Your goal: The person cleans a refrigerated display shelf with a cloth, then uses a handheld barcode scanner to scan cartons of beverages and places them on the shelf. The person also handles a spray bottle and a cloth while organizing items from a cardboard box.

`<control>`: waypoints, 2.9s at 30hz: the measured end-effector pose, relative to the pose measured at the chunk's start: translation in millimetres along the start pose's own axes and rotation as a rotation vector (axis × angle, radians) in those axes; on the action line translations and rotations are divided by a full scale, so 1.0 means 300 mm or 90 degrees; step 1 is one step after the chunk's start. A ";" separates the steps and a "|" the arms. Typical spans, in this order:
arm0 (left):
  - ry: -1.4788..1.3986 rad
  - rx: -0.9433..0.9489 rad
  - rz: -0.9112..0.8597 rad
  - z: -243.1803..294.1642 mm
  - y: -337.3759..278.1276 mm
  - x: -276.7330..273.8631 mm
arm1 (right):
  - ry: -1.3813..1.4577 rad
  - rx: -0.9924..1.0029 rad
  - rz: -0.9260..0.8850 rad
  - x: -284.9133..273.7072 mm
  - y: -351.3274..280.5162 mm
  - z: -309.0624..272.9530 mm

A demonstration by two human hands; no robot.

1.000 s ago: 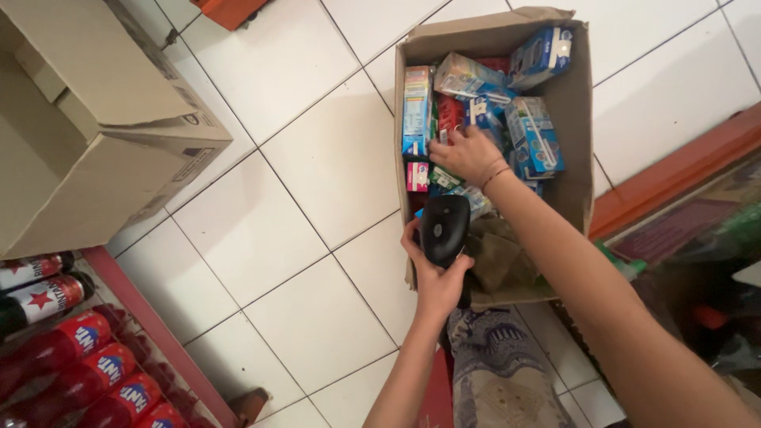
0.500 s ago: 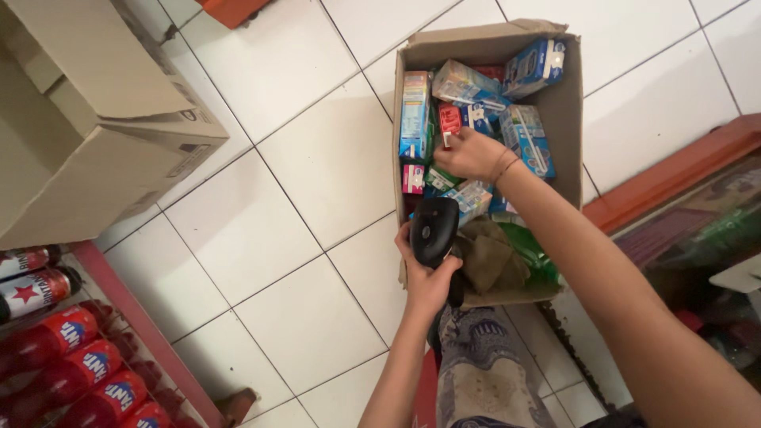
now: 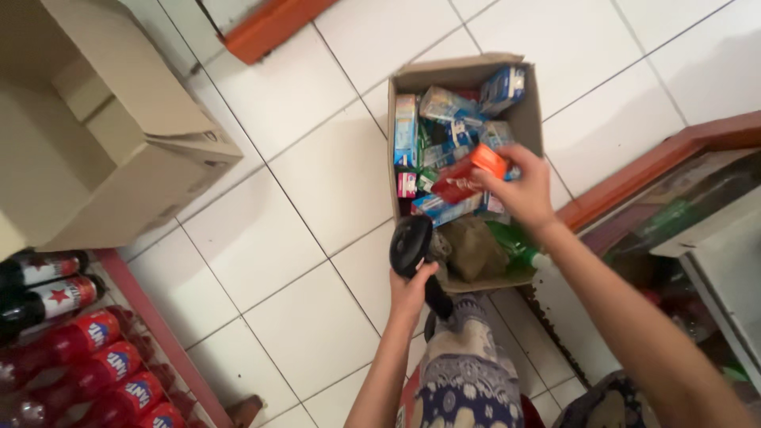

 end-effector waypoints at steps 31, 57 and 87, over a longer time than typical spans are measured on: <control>0.309 0.386 -0.329 0.188 -1.678 0.195 | 1.050 0.226 0.252 -0.829 -1.345 -1.105; 0.816 0.588 -0.912 0.161 -2.212 0.531 | 0.822 0.243 0.654 -1.023 -2.113 -1.141; 0.581 0.226 -0.878 -0.155 -1.760 0.677 | 0.805 0.085 0.669 -1.156 -1.939 -1.157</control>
Point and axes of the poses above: each hand's wrist, its own y-axis towards the middle knuckle, its own x-axis out of the palm, z = x × y, the point moved 2 cm from there along y, towards the middle knuckle, and after that the axes turned 13 degrees about -x, right-handed, at the moved point
